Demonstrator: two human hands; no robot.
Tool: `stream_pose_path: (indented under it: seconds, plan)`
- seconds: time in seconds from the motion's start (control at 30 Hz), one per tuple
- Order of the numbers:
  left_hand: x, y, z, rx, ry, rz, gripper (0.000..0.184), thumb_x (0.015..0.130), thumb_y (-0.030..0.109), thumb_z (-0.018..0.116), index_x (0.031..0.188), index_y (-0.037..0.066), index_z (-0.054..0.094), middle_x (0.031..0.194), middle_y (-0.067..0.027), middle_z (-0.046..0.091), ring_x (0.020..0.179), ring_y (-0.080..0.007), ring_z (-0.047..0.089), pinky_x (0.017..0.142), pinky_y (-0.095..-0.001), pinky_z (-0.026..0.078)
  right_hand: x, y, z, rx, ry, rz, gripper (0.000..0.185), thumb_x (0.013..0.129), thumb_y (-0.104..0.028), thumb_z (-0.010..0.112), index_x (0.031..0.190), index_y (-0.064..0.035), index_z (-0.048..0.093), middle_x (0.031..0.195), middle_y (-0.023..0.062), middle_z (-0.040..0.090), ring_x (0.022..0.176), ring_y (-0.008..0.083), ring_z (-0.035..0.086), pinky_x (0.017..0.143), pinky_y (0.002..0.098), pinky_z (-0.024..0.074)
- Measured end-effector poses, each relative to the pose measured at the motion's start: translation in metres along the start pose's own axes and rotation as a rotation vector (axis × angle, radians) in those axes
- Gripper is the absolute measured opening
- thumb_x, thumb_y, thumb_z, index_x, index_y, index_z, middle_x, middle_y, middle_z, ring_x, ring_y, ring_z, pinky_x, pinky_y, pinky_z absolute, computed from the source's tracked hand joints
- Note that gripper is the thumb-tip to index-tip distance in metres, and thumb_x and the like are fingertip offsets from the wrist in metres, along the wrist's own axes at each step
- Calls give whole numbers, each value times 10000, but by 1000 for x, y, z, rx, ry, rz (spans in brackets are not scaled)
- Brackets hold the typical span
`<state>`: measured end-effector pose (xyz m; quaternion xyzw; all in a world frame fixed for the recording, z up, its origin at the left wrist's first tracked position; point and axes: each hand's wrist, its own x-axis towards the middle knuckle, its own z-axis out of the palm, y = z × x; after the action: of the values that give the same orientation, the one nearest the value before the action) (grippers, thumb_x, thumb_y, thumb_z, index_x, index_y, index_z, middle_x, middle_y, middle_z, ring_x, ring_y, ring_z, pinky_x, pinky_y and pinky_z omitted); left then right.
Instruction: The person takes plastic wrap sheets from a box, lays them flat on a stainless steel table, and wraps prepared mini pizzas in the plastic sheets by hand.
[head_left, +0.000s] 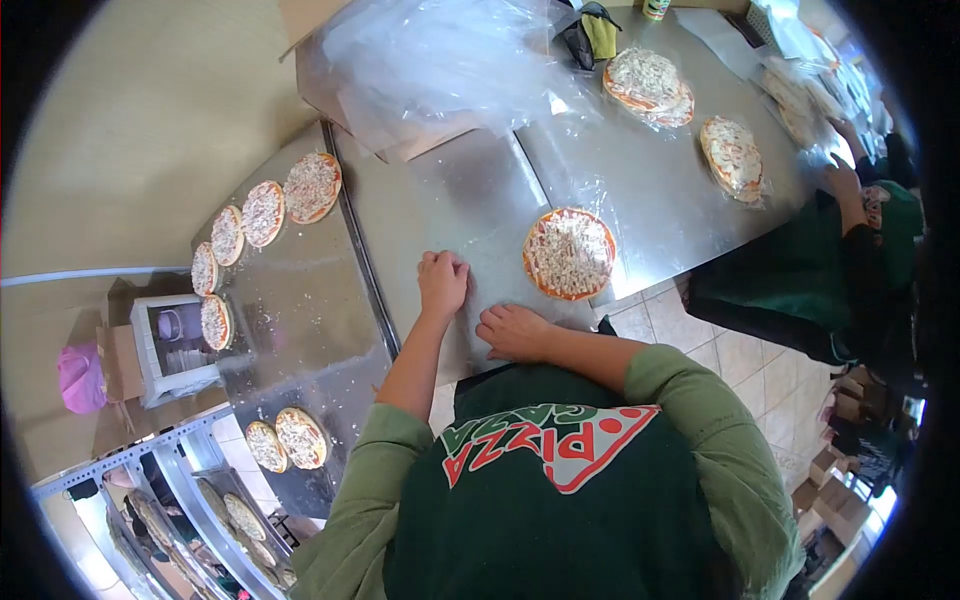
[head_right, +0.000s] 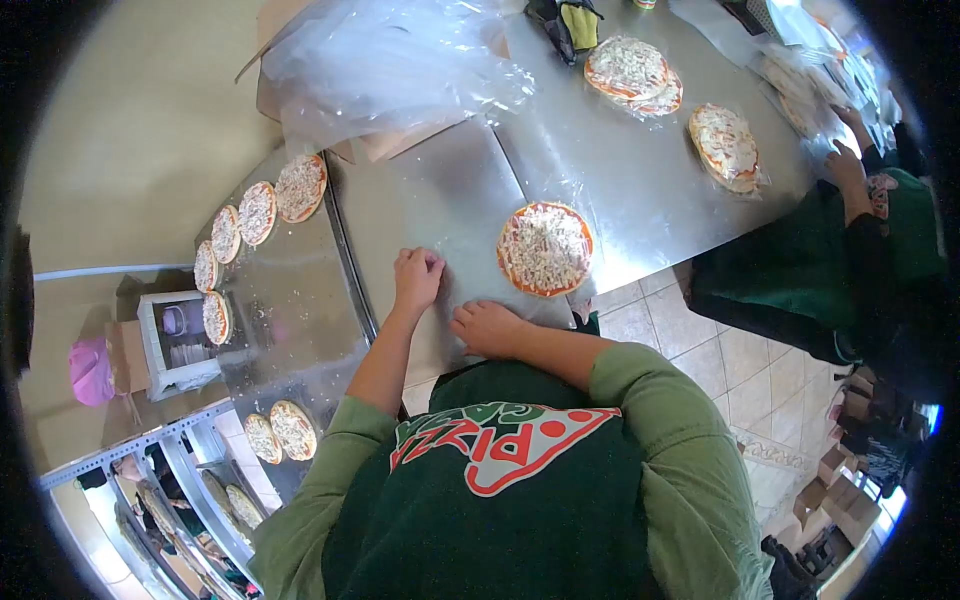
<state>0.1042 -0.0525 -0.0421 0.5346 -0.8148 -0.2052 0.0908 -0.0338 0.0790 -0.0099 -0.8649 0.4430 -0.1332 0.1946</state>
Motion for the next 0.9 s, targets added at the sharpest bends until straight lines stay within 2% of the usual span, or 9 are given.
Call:
stream_pose_path:
  seconds: [0.07, 0.17, 0.27, 0.5, 0.6, 0.67, 0.8, 0.83, 0.9]
  plan:
    - [8, -11, 14, -294, -86, -70, 340, 809, 296, 616, 995, 40, 492, 950, -140, 532, 747, -287, 571, 647, -381, 486, 0, 5, -10, 92, 162, 104, 320, 740, -290, 645, 941, -64, 542, 866, 112, 527, 837, 274, 535, 740, 380, 438]
    - [-18, 31, -30, -1474, -219, -750, 367, 834, 292, 588, 1084, 60, 453, 934, -111, 523, 696, -257, 565, 611, -398, 516, -21, 38, -38, 91, 456, 370, 284, 814, -259, 579, 1035, -84, 554, 917, 114, 536, 883, 289, 536, 761, 391, 447]
    - [-51, 38, -17, -1324, -410, -738, 421, 870, 263, 555, 1190, 82, 351, 931, -97, 501, 693, -182, 563, 526, -354, 521, -46, 77, -87, 69, 710, 720, 264, 829, -231, 565, 1078, -143, 568, 923, 141, 536, 868, 309, 534, 744, 429, 434]
    - [-35, 126, -21, -1357, -346, -390, 591, 823, 94, 589, 1305, 75, 247, 900, -122, 500, 547, -149, 541, 493, -343, 528, -28, 137, -140, -93, -157, 855, 589, 887, -588, 231, 1066, -154, 587, 937, 149, 614, 939, 293, 592, 830, 428, 452]
    - [-25, 162, 1, -1206, -390, -225, 672, 809, 74, 597, 1349, 74, 197, 859, -100, 514, 581, -140, 545, 491, -323, 524, -59, 160, -146, -5, 26, 1001, 646, 847, -646, 271, 1046, -125, 595, 940, 150, 638, 915, 312, 605, 811, 429, 456]
    - [-21, 178, 21, -1015, -391, -186, 705, 803, 63, 603, 1367, 81, 179, 854, -91, 522, 611, -132, 547, 496, -293, 519, -97, 186, -146, 72, 74, 1094, 567, 845, -585, 380, 1083, -103, 562, 894, 174, 638, 859, 300, 617, 762, 408, 470]
    - [-26, 179, 10, -944, -367, -7, 686, 792, 67, 616, 1367, 52, 243, 933, -95, 537, 783, -175, 559, 660, -316, 513, -136, 183, -167, 541, 120, 1272, 571, 756, -489, 596, 1117, -59, 492, 894, 223, 623, 900, 329, 607, 773, 386, 462]
    - [-26, 164, 9, -693, -212, 195, 697, 784, 95, 629, 1365, 44, 248, 1009, -116, 520, 874, -210, 538, 737, -354, 483, -146, 184, -154, 505, 320, 1173, 590, 704, -322, 690, 1173, -71, 434, 806, 226, 611, 798, 303, 624, 708, 356, 480]
    - [-27, 127, 13, -169, 84, 573, 724, 768, 151, 655, 1362, 28, 259, 1161, -160, 487, 1058, -279, 496, 890, -428, 422, -164, 182, -130, 516, 391, 1124, 609, 691, -283, 702, 1196, -69, 436, 792, 194, 614, 751, 281, 622, 683, 337, 481]
